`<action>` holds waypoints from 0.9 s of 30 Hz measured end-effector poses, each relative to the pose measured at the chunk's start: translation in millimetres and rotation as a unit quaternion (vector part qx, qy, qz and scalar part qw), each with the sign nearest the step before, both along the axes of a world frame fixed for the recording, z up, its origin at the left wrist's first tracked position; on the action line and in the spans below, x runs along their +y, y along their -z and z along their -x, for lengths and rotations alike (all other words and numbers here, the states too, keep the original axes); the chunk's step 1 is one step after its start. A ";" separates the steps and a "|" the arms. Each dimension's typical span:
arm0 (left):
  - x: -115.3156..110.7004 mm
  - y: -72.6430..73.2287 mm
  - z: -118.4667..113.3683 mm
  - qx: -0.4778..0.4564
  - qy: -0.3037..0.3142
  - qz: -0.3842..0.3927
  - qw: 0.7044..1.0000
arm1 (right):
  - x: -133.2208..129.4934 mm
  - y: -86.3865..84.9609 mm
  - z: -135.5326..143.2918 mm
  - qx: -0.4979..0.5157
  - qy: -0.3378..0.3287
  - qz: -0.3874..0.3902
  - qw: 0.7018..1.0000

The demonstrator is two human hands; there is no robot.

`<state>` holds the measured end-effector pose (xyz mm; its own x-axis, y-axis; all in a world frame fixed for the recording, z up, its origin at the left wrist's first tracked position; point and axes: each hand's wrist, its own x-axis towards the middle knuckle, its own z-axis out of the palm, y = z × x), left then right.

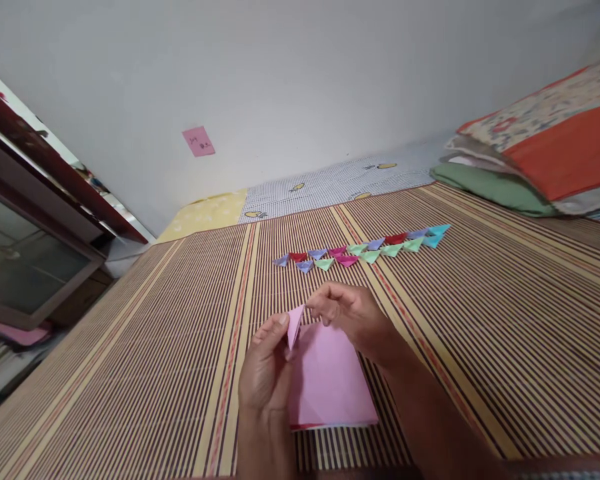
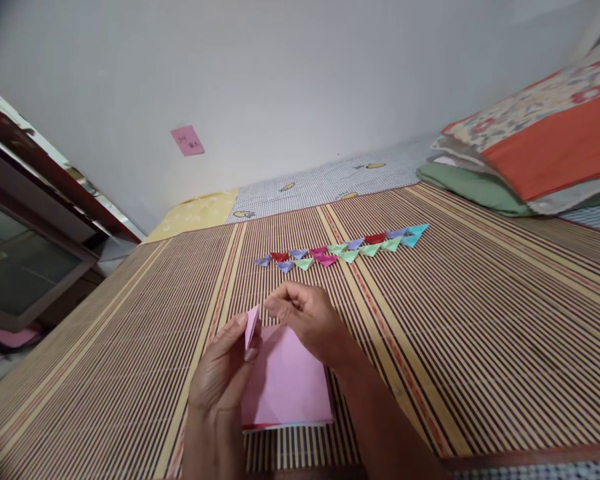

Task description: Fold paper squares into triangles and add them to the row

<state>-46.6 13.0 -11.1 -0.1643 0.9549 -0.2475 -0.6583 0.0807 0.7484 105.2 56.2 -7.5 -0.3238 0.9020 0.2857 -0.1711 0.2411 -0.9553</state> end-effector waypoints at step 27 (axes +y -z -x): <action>-1.6 -2.1 -4.7 -0.119 0.050 -0.043 0.991 | -7.0 -7.5 6.8 0.038 -0.062 -0.056 0.996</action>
